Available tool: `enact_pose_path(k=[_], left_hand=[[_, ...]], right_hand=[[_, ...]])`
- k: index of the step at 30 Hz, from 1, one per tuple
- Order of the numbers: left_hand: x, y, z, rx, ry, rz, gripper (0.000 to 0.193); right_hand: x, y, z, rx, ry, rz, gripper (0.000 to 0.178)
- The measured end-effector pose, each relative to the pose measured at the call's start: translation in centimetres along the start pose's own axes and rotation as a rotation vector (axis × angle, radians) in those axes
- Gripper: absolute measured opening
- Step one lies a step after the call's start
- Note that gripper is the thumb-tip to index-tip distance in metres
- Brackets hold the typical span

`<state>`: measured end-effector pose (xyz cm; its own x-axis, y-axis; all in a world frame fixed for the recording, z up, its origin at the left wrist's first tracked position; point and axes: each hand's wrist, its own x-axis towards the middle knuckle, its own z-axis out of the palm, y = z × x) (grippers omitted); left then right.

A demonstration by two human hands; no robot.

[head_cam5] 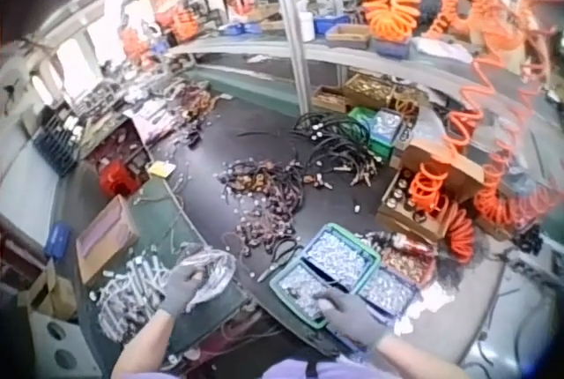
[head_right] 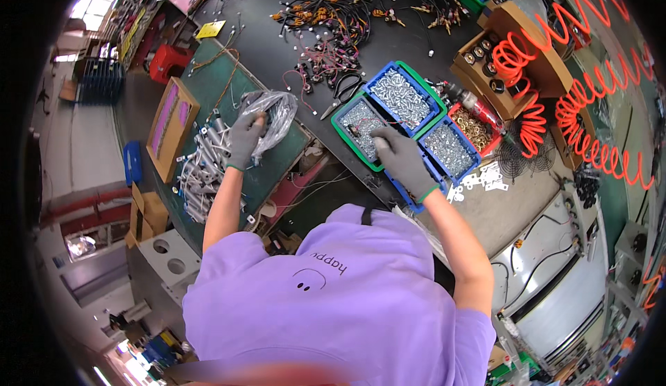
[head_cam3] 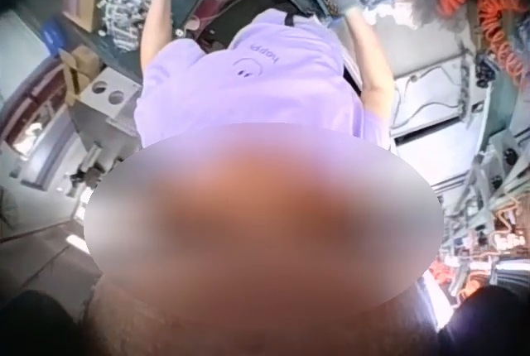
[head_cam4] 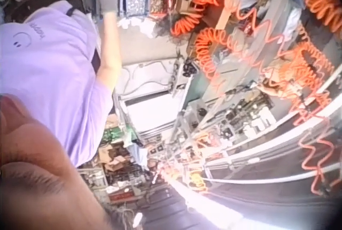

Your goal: Assembling components onto an electrical panel frame using fasteners and a pneumatic screwdriver.

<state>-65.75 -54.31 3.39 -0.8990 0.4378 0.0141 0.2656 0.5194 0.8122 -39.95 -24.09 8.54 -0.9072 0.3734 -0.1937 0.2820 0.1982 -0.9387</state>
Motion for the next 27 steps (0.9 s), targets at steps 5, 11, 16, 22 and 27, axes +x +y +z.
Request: enact_pose_path(k=[5, 11, 16, 22, 27], left_hand=[[-0.7, -5.2, 0.5, 0.425, -0.004, -0.002, 0.020], [1.2, -5.4, -0.6, 0.712, 0.091, -0.133, 0.034], [1.5, -3.8, -0.9, 0.684, 0.102, -0.085, 0.038], [2.2, -6.6, -0.2, 0.526, -0.192, -0.002, 0.031], [4.0, -8.5, -0.2, 0.672, 0.251, 0.133, 0.036]], right_hand=[[2.0, -1.0, 5.2, -0.084, -0.164, -0.257, 0.026], [7.2, -3.2, 12.2, -0.124, -0.234, -0.432, 0.023], [13.8, -2.8, 21.2, -0.307, -0.344, -0.648, 0.019], [19.7, 2.1, 29.8, -0.559, -0.490, -0.363, 0.027], [19.1, 1.9, 30.9, -0.680, -0.430, -0.310, 0.028]])
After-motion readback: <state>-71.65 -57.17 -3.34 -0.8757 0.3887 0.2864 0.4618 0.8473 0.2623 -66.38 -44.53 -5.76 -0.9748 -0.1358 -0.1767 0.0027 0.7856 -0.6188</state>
